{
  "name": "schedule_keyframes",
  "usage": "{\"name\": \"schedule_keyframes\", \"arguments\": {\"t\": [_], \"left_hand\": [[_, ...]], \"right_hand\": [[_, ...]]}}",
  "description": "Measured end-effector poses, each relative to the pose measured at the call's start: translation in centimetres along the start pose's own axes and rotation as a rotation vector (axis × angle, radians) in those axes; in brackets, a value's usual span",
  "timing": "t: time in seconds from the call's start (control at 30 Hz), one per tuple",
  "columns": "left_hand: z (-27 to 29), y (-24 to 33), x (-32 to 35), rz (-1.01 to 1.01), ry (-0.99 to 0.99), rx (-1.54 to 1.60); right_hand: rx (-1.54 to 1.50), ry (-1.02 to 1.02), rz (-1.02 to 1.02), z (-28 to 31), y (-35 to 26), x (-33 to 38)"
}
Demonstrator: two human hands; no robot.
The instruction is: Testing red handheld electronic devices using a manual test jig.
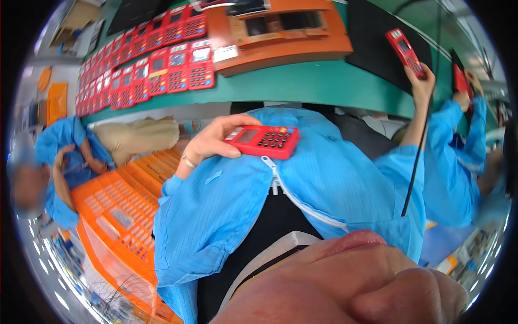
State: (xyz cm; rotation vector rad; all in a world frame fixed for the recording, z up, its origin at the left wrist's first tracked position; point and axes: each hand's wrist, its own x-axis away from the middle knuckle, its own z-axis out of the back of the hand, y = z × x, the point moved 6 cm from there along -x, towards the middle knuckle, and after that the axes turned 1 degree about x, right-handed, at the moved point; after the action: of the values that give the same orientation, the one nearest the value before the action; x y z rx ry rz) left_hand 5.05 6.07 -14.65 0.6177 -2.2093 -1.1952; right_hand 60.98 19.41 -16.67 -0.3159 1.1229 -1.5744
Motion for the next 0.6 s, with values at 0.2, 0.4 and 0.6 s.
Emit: {"name": "schedule_keyframes", "arguments": {"t": [0.2, 0.4, 0.6], "left_hand": [[3.0, 2.8, 2.3, -0.198, 0.475, -0.065], [3.3, 9.0, 1.0, -0.571, 0.696, -0.445], [6.0, 10.6, -2.6, -0.708, 0.796, -0.88]], "right_hand": [[0.171, 0.143, -0.36, 0.7, 2.7, -0.8], [-0.483, 0.073, -0.778, 6.7, 12.4, -3.8], [1.159, 0.254, -0.328, 8.2, 6.4, -4.7]]}}
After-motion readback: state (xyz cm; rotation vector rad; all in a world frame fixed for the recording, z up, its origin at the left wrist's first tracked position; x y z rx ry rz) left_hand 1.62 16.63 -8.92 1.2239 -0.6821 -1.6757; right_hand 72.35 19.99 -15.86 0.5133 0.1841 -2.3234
